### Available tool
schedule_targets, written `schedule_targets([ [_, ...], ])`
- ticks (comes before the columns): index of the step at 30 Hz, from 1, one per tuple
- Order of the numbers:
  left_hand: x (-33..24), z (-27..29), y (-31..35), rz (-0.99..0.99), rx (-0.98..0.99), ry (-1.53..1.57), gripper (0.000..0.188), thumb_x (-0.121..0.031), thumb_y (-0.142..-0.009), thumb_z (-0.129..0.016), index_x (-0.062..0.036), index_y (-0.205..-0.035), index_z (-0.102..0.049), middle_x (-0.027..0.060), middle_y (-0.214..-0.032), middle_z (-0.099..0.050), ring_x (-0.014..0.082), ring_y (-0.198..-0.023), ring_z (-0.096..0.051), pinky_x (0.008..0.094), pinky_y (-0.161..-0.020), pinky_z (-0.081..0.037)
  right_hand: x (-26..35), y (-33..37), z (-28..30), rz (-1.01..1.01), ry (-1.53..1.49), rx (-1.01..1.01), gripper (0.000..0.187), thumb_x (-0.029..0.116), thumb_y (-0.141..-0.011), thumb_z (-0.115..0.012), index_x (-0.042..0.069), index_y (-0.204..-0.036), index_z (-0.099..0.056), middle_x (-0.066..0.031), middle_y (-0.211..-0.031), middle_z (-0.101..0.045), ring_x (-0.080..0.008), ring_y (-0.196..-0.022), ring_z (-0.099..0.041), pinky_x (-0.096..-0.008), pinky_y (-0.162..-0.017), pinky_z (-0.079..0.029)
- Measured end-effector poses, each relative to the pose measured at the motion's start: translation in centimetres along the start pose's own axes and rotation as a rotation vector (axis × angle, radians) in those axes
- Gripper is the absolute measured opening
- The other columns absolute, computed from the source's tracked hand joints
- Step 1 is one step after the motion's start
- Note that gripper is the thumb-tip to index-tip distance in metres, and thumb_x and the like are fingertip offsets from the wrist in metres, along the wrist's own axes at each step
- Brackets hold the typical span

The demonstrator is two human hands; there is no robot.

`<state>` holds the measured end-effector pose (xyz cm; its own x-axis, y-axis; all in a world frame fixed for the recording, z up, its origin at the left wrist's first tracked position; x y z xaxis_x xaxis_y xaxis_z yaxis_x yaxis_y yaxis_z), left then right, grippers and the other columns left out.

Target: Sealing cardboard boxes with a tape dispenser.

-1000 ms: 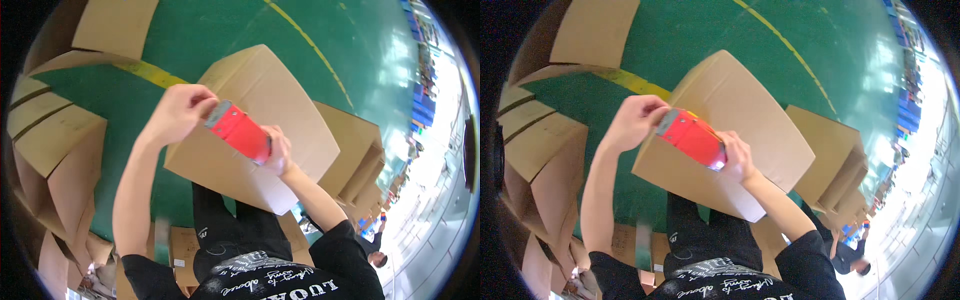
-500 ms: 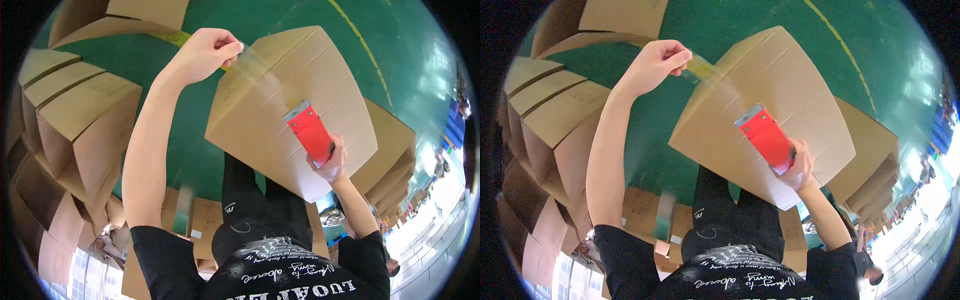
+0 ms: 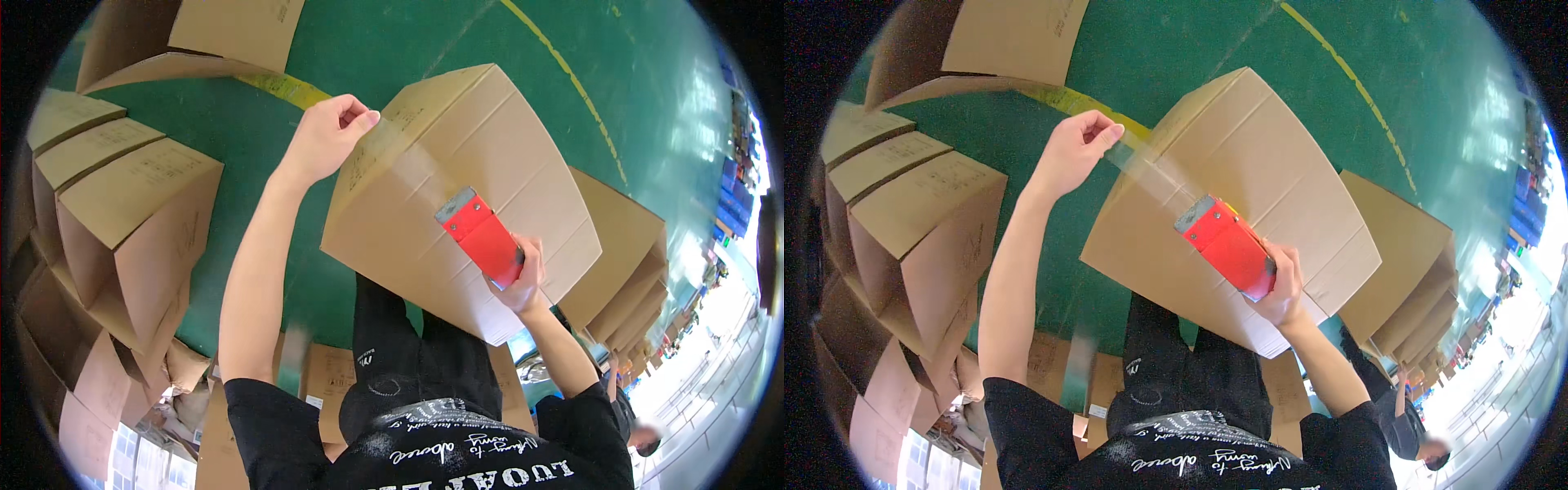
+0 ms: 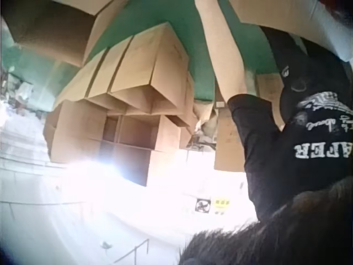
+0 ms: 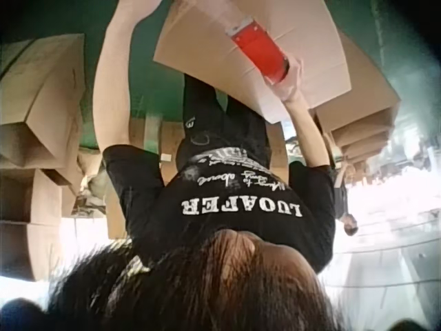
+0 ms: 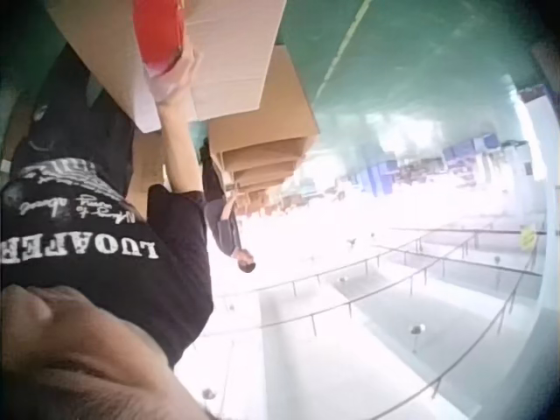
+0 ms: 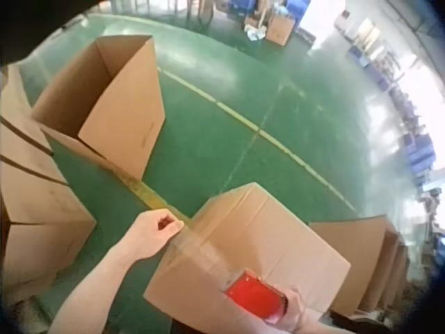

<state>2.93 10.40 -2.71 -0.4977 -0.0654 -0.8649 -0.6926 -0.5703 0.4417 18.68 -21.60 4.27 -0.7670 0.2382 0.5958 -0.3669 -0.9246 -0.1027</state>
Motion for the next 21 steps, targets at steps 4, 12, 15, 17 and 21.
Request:
schedule_targets([
  [4, 0.6, -0.7, -0.4, 0.005, -0.036, -0.005, 0.025, -0.023, -0.093, -0.064, 0.0011, -0.091, -0.065, 0.0024, -0.074, -0.062, 0.0087, -0.067, -0.053, 0.0261, -0.064, -0.045, -0.2, 0.2, 0.1, 0.039, -0.045, -0.040, 0.074, 0.002, -0.057, -0.084, -0.003, -0.121, -0.047, -0.0198, -0.102, -0.063, -0.0356, -0.088, -0.061, -0.0423, -0.076, -0.052],
  [12, 3.7, -0.9, -1.1, 0.041, -0.088, -0.005, 0.026, -0.024, -0.091, -0.065, 0.0013, -0.095, -0.067, 0.0036, -0.076, -0.065, 0.0090, -0.068, -0.055, 0.0260, -0.064, -0.046, 2.2, -3.1, 0.5, 0.082, -0.011, 0.010, 0.074, 0.004, -0.059, -0.087, -0.006, -0.121, -0.048, -0.0206, -0.098, -0.063, -0.0315, -0.077, -0.064, -0.0365, -0.063, -0.054],
  [15, 4.2, -1.6, -1.3, 0.078, -0.061, -0.003, 0.026, -0.024, -0.089, -0.067, 0.0009, -0.095, -0.068, 0.0087, -0.082, -0.069, 0.0136, -0.073, -0.061, 0.0284, -0.070, -0.049, 2.0, -2.8, 0.5, 0.063, 0.000, 0.033, 0.076, 0.003, -0.059, -0.086, -0.006, -0.123, -0.046, -0.0212, -0.096, -0.063, -0.0321, -0.075, -0.064, -0.0371, -0.062, -0.054],
  [17, 4.7, -2.2, -1.3, 0.078, -0.083, 0.053, 0.026, -0.024, -0.089, -0.068, 0.0011, -0.095, -0.069, 0.0087, -0.081, -0.069, 0.0137, -0.072, -0.061, 0.0286, -0.069, -0.049, 1.4, -1.9, 0.1, 0.059, 0.005, 0.042, 0.078, 0.003, -0.058, -0.086, -0.006, -0.124, -0.045, -0.0214, -0.096, -0.062, -0.0324, -0.075, -0.063, -0.0373, -0.061, -0.054],
  [21, 5.8, -3.2, -1.6, 0.047, -0.105, 0.065, 0.025, -0.023, -0.088, -0.068, 0.0012, -0.094, -0.069, 0.0081, -0.079, -0.069, 0.0130, -0.071, -0.061, 0.0287, -0.068, -0.049, 0.6, -0.9, -0.3, -0.027, -0.048, 0.086, 0.085, -0.001, -0.055, -0.081, 0.000, -0.130, -0.042, -0.0226, -0.106, -0.059, -0.0380, -0.090, -0.062, -0.0416, -0.077, -0.053],
])
Point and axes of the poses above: each hand's wrist, its own y-axis away from the middle knuckle, its own z-axis out of the back of the hand, x = y × z, the point moved 2 cm from there along -y, towards the middle knuckle
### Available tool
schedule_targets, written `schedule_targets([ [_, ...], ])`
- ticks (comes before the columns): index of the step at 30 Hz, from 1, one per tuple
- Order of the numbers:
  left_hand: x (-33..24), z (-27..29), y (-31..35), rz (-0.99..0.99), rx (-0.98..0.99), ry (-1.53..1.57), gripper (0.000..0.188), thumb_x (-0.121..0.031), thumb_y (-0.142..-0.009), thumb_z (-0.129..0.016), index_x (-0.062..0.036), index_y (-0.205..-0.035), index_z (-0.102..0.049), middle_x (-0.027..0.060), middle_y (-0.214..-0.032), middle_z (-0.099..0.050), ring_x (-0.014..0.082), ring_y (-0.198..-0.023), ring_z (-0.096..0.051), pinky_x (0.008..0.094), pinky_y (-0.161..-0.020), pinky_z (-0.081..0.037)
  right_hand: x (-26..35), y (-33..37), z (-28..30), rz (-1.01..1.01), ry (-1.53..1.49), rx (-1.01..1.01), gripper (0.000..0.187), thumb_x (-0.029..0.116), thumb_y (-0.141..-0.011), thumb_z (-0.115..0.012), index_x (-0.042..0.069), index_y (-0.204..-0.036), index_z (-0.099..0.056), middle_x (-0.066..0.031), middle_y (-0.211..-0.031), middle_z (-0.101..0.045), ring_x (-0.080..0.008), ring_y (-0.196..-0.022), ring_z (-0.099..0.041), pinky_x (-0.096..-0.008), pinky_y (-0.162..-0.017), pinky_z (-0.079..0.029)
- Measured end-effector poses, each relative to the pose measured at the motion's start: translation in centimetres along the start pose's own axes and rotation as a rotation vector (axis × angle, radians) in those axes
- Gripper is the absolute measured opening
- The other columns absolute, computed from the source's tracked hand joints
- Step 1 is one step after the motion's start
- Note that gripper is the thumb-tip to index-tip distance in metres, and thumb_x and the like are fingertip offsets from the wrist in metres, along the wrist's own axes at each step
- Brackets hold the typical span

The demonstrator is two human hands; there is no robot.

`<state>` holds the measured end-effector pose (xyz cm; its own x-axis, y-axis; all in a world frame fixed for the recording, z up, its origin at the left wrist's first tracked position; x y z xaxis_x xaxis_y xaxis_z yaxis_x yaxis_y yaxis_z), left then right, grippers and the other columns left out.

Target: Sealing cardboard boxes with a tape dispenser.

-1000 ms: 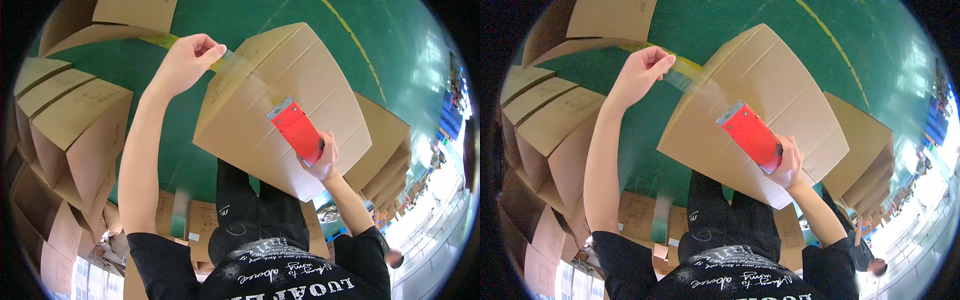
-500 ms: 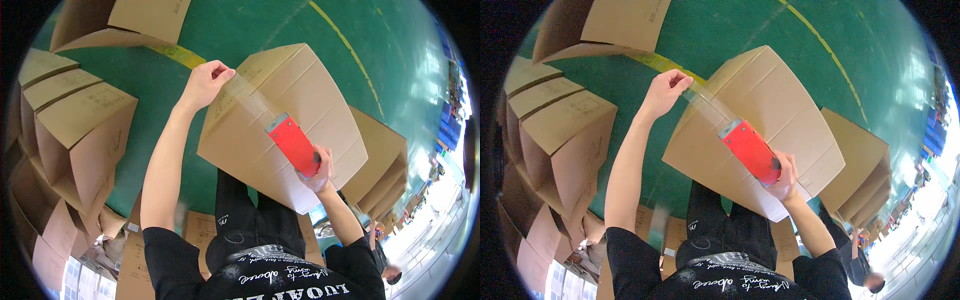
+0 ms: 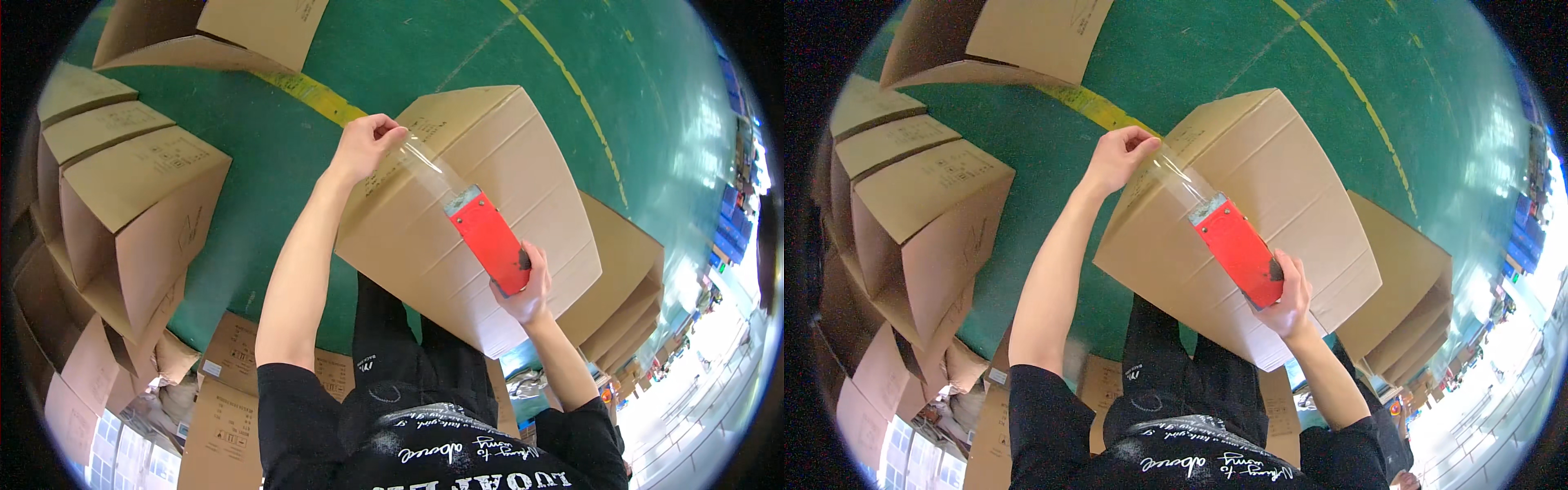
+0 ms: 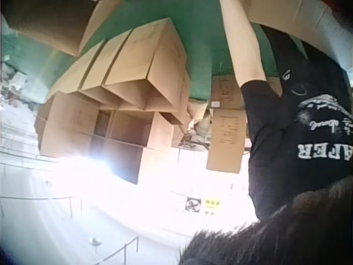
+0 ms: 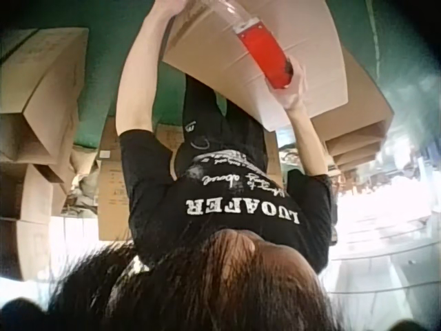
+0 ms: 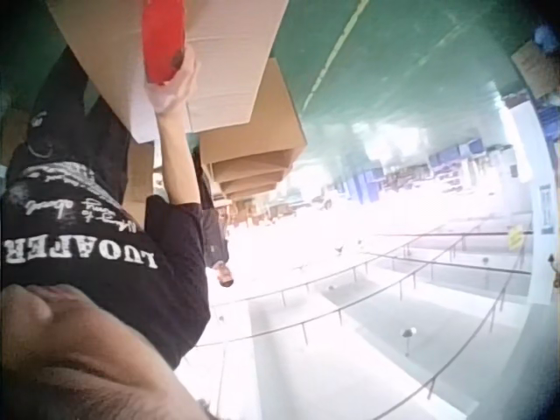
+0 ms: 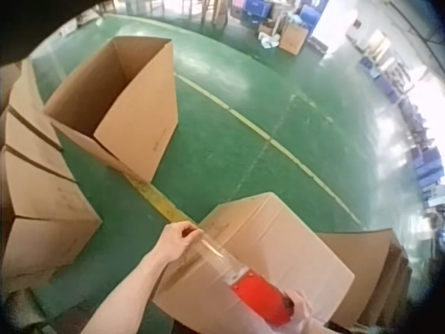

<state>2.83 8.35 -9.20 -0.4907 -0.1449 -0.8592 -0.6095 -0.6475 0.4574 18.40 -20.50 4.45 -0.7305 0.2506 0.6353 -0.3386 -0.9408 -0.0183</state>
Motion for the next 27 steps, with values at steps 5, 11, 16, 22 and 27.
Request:
schedule_targets([
  [5, 1.4, -2.3, 0.2, 0.007, 0.023, 0.051, 0.022, -0.020, -0.087, -0.068, -0.0002, -0.097, -0.071, 0.0090, -0.084, -0.071, 0.0129, -0.077, -0.064, 0.0284, -0.072, -0.051, -0.3, 0.1, -0.3, 0.030, 0.017, -0.010, 0.080, 0.000, -0.058, -0.080, -0.001, -0.129, -0.041, -0.0227, -0.102, -0.059, -0.0382, -0.084, -0.063, -0.0425, -0.073, -0.053],
  [11, 3.9, -4.4, 0.4, 0.047, 0.060, 0.092, 0.038, -0.030, -0.086, -0.071, -0.0012, -0.111, -0.069, 0.0130, -0.098, -0.067, 0.0186, -0.087, -0.063, 0.0321, -0.078, -0.051, -1.0, 0.6, -0.4, 0.077, 0.047, -0.005, 0.081, 0.004, -0.059, -0.080, -0.003, -0.128, -0.040, -0.0231, -0.102, -0.060, -0.0379, -0.082, -0.063, -0.0425, -0.070, -0.052],
  [16, 6.8, -5.6, 0.5, 0.253, 0.009, 0.099, 0.073, -0.047, -0.079, -0.075, -0.0060, -0.136, -0.053, 0.0206, -0.123, -0.052, 0.0265, -0.109, -0.056, 0.0355, -0.090, -0.047, -0.2, 0.1, -0.5, 0.153, 0.039, -0.025, 0.079, 0.009, -0.060, -0.086, -0.004, -0.125, -0.042, -0.0204, -0.092, -0.064, -0.0353, -0.072, -0.063, -0.0421, -0.058, -0.051],
  [22, 3.2, -3.9, 0.8, -0.151, -0.273, -0.337, 0.042, -0.026, -0.085, -0.066, -0.0103, -0.124, -0.059, 0.0165, -0.121, -0.056, 0.0337, -0.114, -0.056, 0.0416, -0.095, -0.047, -1.3, 1.1, -0.6, 0.072, 0.060, 0.014, 0.080, 0.006, -0.061, -0.080, 0.000, -0.128, -0.038, -0.0222, -0.102, -0.062, -0.0349, -0.084, -0.065, -0.0421, -0.072, -0.053],
  [27, -3.6, -0.5, 3.9, -0.648, -0.283, -0.340, 0.054, -0.007, -0.080, -0.056, 0.0024, -0.132, -0.047, 0.0214, -0.135, -0.049, 0.0373, -0.124, -0.048, 0.0452, -0.105, -0.038, -1.5, 0.3, -1.0, 0.042, 0.005, -0.046, 0.070, 0.007, -0.062, -0.083, -0.002, -0.121, -0.046, -0.0181, -0.090, -0.065, -0.0328, -0.070, -0.065, -0.0383, -0.063, -0.053],
])
Point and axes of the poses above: each hand's wrist, its own y-axis away from the middle knuckle, its own z-axis out of the back of the hand, x = y × z, the point moved 2 cm from there along -y, towards the middle knuckle
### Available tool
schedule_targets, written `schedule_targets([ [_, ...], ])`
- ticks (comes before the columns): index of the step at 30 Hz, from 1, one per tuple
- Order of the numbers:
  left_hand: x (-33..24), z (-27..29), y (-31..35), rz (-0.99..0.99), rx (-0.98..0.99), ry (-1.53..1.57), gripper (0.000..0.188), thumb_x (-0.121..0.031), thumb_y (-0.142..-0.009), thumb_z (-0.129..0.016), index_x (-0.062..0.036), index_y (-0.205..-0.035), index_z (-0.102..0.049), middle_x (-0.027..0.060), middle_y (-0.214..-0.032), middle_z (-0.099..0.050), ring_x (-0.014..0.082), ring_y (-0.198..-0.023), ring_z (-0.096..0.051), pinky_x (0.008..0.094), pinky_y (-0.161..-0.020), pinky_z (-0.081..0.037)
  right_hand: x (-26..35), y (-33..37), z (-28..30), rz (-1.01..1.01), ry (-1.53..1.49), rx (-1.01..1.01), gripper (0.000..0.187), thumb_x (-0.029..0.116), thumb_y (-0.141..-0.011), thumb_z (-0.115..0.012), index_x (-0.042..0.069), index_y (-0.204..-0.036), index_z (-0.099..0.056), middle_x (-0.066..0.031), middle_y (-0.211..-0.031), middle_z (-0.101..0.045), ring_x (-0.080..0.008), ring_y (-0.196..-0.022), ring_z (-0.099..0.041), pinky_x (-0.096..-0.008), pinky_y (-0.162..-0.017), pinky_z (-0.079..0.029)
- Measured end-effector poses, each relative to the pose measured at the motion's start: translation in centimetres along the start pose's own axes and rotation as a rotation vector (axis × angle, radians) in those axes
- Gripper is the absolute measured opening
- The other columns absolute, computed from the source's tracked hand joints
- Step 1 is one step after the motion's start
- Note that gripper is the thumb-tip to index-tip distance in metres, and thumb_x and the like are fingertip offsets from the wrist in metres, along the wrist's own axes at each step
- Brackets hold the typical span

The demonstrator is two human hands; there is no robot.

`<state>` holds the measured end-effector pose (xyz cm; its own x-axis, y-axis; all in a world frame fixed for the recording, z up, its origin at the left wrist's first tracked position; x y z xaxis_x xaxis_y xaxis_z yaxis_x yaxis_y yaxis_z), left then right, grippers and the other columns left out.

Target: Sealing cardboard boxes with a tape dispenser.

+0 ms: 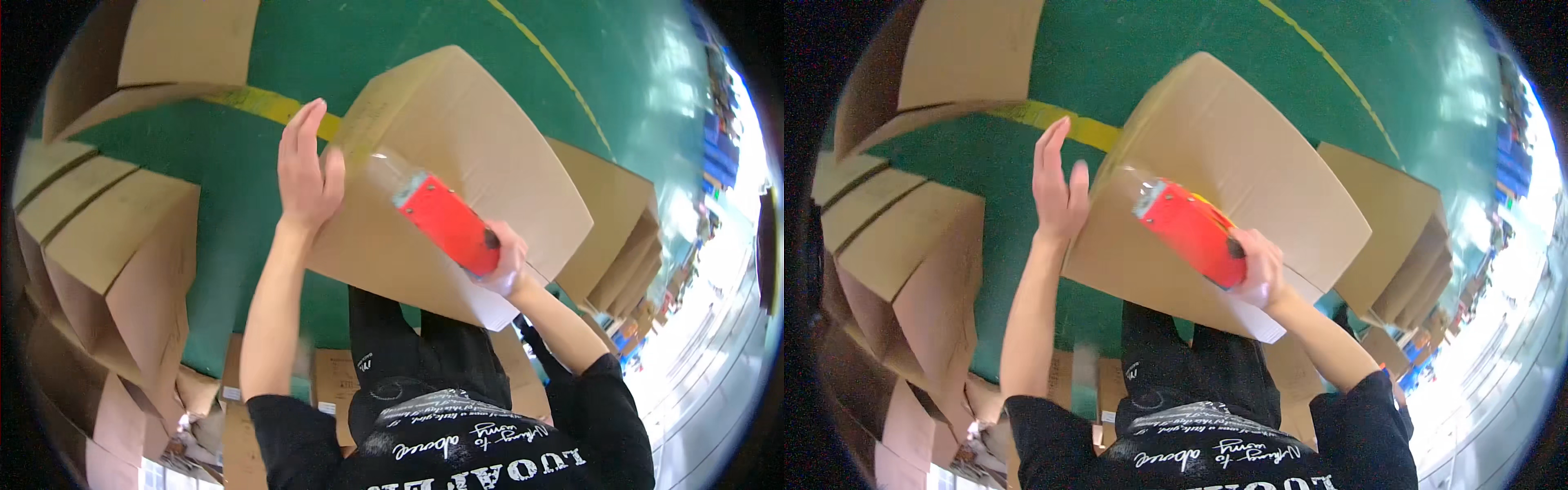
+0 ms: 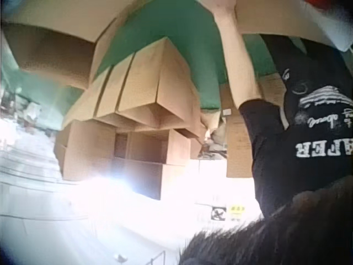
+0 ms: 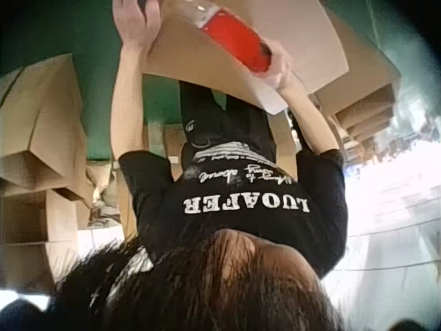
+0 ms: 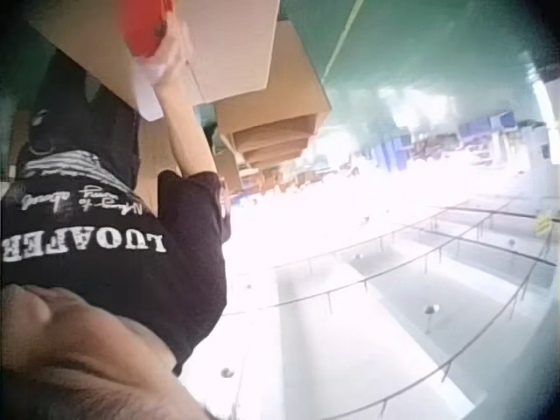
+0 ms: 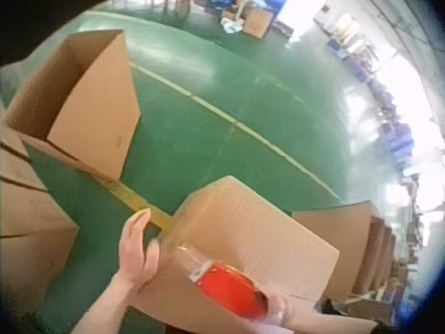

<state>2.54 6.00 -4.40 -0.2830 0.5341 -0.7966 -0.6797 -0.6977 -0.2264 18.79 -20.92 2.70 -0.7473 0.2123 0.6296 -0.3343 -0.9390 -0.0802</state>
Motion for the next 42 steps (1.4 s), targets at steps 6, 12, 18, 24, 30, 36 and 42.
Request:
schedule_targets([
  [6, -3.2, -1.0, 1.1, -0.156, 0.479, -0.142, 0.107, -0.030, -0.071, -0.074, 0.0063, -0.149, -0.010, 0.0260, -0.156, -0.016, 0.0446, -0.143, -0.020, 0.0492, -0.117, -0.020, 0.6, -1.4, 0.2, 0.064, -0.119, -0.060, 0.065, 0.013, -0.064, -0.082, -0.002, -0.118, -0.050, -0.0144, -0.077, -0.059, -0.0318, -0.063, -0.060, -0.0403, -0.054, -0.049],
  [12, -2.7, -3.1, 1.2, 0.361, 0.542, -0.009, 0.109, -0.040, -0.068, -0.084, 0.0067, -0.145, -0.023, 0.0259, -0.146, -0.038, 0.0380, -0.132, -0.043, 0.0423, -0.107, -0.038, 0.2, -1.1, 0.8, 0.064, -0.144, -0.061, 0.067, 0.011, -0.060, -0.080, -0.002, -0.118, -0.051, -0.0157, -0.087, -0.062, -0.0339, -0.072, -0.062, -0.0411, -0.062, -0.052],
  [18, -2.9, -3.4, 0.0, 0.607, 0.701, 0.213, 0.095, -0.026, -0.070, -0.085, -0.0001, -0.145, -0.034, 0.0157, -0.129, -0.060, 0.0220, -0.121, -0.057, 0.0343, -0.102, -0.043, 0.4, -1.6, 0.9, 0.111, -0.161, -0.102, 0.059, 0.012, -0.065, -0.080, -0.004, -0.115, -0.053, -0.0156, -0.083, -0.064, -0.0322, -0.069, -0.064, -0.0390, -0.061, -0.053],
  [24, -1.0, -2.6, 0.8, 0.568, 0.730, 0.230, 0.100, -0.029, -0.069, -0.086, -0.0018, -0.148, -0.031, 0.0161, -0.137, -0.053, 0.0232, -0.127, -0.052, 0.0365, -0.107, -0.040, 1.1, -1.8, 0.7, 0.115, -0.176, -0.097, 0.062, 0.013, -0.061, -0.077, -0.003, -0.116, -0.052, -0.0141, -0.088, -0.062, -0.0310, -0.077, -0.065, -0.0389, -0.067, -0.054],
  [30, -3.2, -2.5, 0.1, -0.297, 0.483, -0.324, 0.105, -0.046, -0.068, -0.079, 0.0006, -0.148, -0.028, 0.0208, -0.152, -0.032, 0.0334, -0.143, -0.029, 0.0491, -0.116, -0.022, 0.5, -1.2, 1.2, 0.085, -0.149, -0.057, 0.061, 0.016, -0.061, -0.076, -0.001, -0.115, -0.053, -0.0125, -0.086, -0.059, -0.0305, -0.078, -0.064, -0.0390, -0.068, -0.054],
  [36, -3.3, -2.6, 0.2, -0.471, 0.803, -0.407, 0.110, -0.057, -0.070, -0.072, 0.0025, -0.149, -0.024, 0.0177, -0.157, -0.024, 0.0312, -0.147, -0.021, 0.0462, -0.120, -0.014, 0.9, -1.6, 1.7, 0.057, -0.120, -0.035, 0.061, 0.009, -0.060, -0.075, 0.000, -0.115, -0.052, -0.0107, -0.088, -0.060, -0.0286, -0.081, -0.064, -0.0378, -0.069, -0.054],
  [42, -3.6, -2.5, 0.0, -0.515, 0.857, -0.439, 0.109, -0.055, -0.071, -0.072, 0.0048, -0.148, -0.024, 0.0198, -0.156, -0.025, 0.0331, -0.146, -0.021, 0.0484, -0.119, -0.017, 1.4, -0.7, 2.2, -0.036, -0.050, 0.120, 0.067, 0.008, -0.058, -0.076, 0.001, -0.119, -0.050, -0.0101, -0.097, -0.060, -0.0280, -0.089, -0.063, -0.0367, -0.074, -0.054],
])
Point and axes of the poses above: each hand's wrist, its own y-axis away from the middle knuckle, its own z-axis out of the back of the hand, x = y × z, the point moved 2 cm from there along -y, towards the middle knuckle
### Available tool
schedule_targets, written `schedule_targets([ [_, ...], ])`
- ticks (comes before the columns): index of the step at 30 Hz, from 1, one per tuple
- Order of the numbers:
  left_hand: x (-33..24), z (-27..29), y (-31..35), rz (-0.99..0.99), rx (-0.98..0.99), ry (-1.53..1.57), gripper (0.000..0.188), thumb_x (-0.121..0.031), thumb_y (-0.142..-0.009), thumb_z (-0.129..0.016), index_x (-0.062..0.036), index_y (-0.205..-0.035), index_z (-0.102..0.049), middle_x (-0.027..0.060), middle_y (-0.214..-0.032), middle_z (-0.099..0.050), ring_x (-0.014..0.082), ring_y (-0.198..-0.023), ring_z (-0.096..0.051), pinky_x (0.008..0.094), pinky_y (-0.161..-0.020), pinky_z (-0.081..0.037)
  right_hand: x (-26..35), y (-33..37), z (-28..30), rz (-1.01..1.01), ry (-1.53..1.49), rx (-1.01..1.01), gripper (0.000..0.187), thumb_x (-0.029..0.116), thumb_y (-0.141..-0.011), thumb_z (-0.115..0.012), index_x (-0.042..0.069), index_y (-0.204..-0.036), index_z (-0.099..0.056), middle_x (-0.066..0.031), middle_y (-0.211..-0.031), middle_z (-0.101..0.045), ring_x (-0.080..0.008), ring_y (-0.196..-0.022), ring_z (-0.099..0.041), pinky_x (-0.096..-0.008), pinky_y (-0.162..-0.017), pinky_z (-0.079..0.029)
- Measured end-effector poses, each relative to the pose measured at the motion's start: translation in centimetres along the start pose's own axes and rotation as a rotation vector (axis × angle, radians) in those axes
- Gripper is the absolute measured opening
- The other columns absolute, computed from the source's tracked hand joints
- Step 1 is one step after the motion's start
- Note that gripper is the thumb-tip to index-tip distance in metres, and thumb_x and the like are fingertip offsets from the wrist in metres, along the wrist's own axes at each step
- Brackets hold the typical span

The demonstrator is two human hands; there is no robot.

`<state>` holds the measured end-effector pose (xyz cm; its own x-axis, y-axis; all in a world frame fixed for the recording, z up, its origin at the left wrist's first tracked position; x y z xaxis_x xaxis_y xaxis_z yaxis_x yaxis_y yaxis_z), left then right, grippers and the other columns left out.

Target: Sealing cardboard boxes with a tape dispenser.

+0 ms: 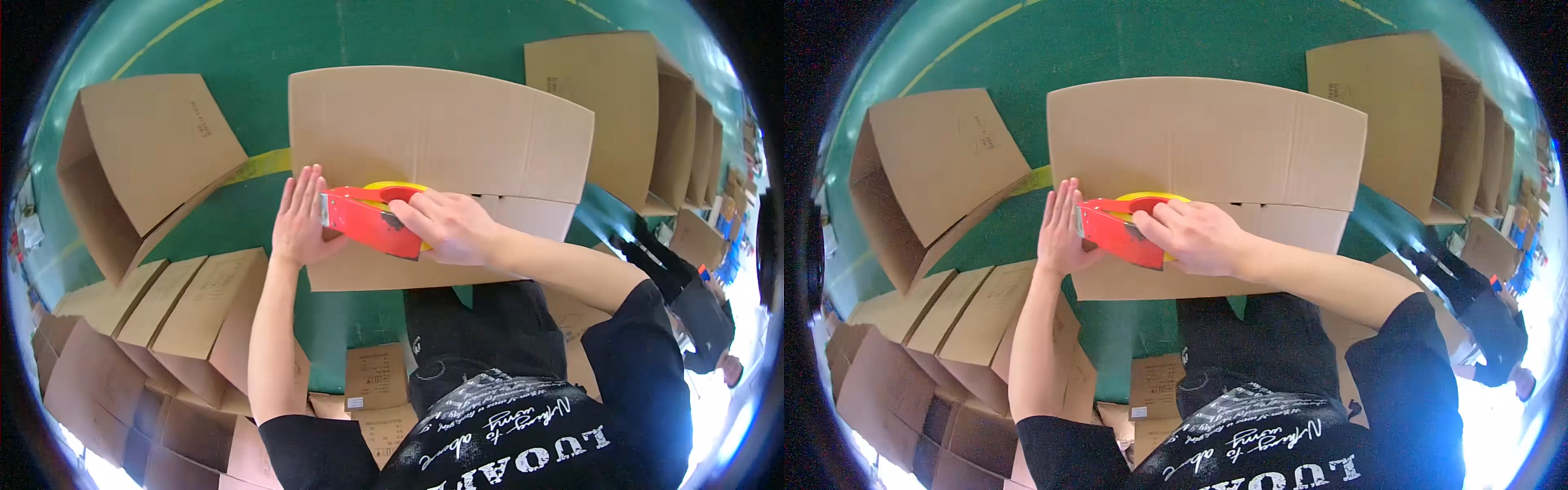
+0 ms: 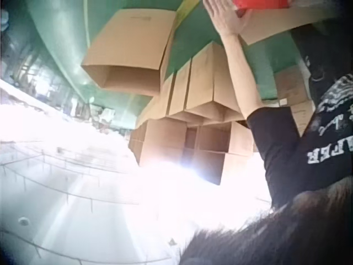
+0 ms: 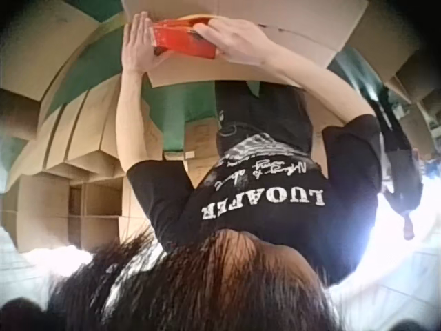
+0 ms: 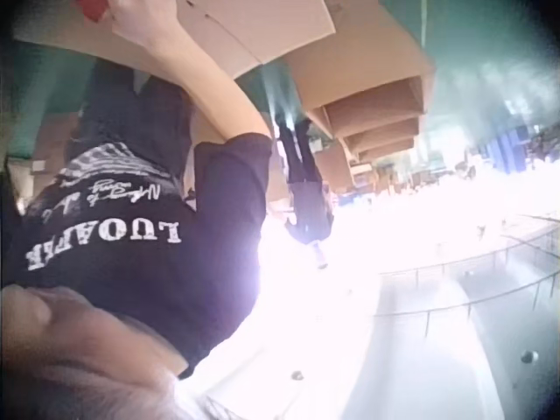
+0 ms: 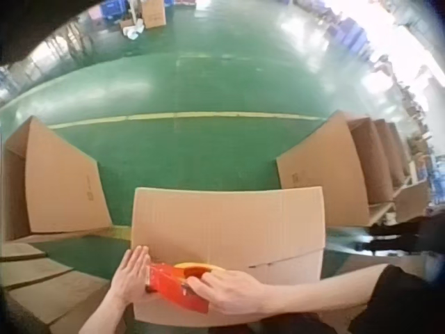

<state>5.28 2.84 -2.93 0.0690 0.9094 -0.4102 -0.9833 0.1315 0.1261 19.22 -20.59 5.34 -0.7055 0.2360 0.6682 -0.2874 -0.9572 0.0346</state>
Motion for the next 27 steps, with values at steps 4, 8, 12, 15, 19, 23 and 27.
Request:
schedule_targets([
  [4, -0.1, 0.5, 0.4, 0.016, 0.059, -0.088, 0.110, -0.060, -0.071, -0.068, 0.0051, -0.148, -0.024, 0.0195, -0.158, -0.020, 0.0331, -0.148, -0.017, 0.0495, -0.119, -0.015, -1.2, 3.7, 3.2, -0.021, 0.042, 0.009, 0.049, 0.010, -0.070, -0.067, 0.002, -0.116, -0.051, -0.0095, -0.092, -0.059, -0.0262, -0.088, -0.063, -0.0356, -0.072, -0.055],
  [8, -0.4, -0.3, 0.3, 0.031, 0.092, -0.119, 0.108, -0.061, -0.071, -0.066, 0.0067, -0.146, -0.028, 0.0202, -0.157, -0.022, 0.0334, -0.148, -0.016, 0.0498, -0.119, -0.015, -5.2, 12.8, 6.5, -0.050, 0.098, 0.003, 0.052, 0.009, -0.069, -0.070, -0.001, -0.117, -0.053, -0.0114, -0.086, -0.060, -0.0279, -0.077, -0.064, -0.0371, -0.065, -0.054],
  [12, -1.1, 0.6, 0.3, 0.042, 0.121, -0.198, 0.107, -0.060, -0.071, -0.066, 0.0087, -0.144, -0.030, 0.0211, -0.156, -0.023, 0.0346, -0.147, -0.017, 0.0505, -0.118, -0.017, -7.1, 19.5, 10.8, -0.060, 0.170, -0.035, 0.055, 0.004, -0.064, -0.072, -0.004, -0.115, -0.053, -0.0139, -0.083, -0.059, -0.0299, -0.072, -0.063, -0.0381, -0.063, -0.053],
  [15, -1.2, 0.3, -0.1, 0.039, 0.139, -0.238, 0.110, -0.058, -0.069, -0.069, 0.0095, -0.145, -0.027, 0.0232, -0.156, -0.021, 0.0359, -0.147, -0.017, 0.0521, -0.118, -0.017, -8.5, 24.6, 12.5, -0.119, 0.190, -0.016, 0.059, 0.006, -0.062, -0.075, -0.003, -0.116, -0.054, -0.0150, -0.087, -0.058, -0.0303, -0.074, -0.063, -0.0381, -0.063, -0.054],
  [19, -1.5, 0.7, 0.4, 0.070, 0.174, -0.297, 0.114, -0.055, -0.066, -0.072, 0.0096, -0.146, -0.023, 0.0238, -0.157, -0.018, 0.0367, -0.147, -0.015, 0.0522, -0.118, -0.016, -10.1, 29.1, 13.5, -0.218, 0.231, 0.006, 0.066, 0.014, -0.059, -0.081, 0.000, -0.118, -0.055, -0.0159, -0.098, -0.057, -0.0304, -0.080, -0.064, -0.0375, -0.068, -0.056],
  [23, -1.6, 0.9, -0.2, 0.058, 0.170, -0.311, 0.115, -0.052, -0.065, -0.073, 0.0105, -0.146, -0.022, 0.0249, -0.156, -0.019, 0.0385, -0.146, -0.015, 0.0526, -0.119, -0.015, -11.4, 30.8, 13.9, -0.223, 0.237, -0.019, 0.060, 0.012, -0.062, -0.079, -0.001, -0.116, -0.056, -0.0158, -0.100, -0.059, -0.0314, -0.083, -0.065, -0.0381, -0.070, -0.056],
  [27, -1.4, 0.4, 0.1, 0.012, 0.152, -0.360, 0.112, -0.059, -0.070, -0.066, 0.0114, -0.145, -0.022, 0.0260, -0.156, -0.018, 0.0393, -0.146, -0.015, 0.0531, -0.119, -0.014, -13.1, 32.3, 14.0, -0.232, 0.277, -0.022, 0.051, 0.008, -0.065, -0.073, -0.002, -0.112, -0.056, -0.0164, -0.101, -0.061, -0.0313, -0.087, -0.066, -0.0384, -0.074, -0.056],
])
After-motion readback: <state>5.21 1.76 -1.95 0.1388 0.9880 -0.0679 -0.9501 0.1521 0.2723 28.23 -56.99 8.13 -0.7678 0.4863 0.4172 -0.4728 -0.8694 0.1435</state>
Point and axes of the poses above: each hand's wrist, its own y-axis away from the middle knuckle, its own z-axis out of the back of the hand, x = y × z, the point moved 2 cm from there along -y, towards the middle knuckle
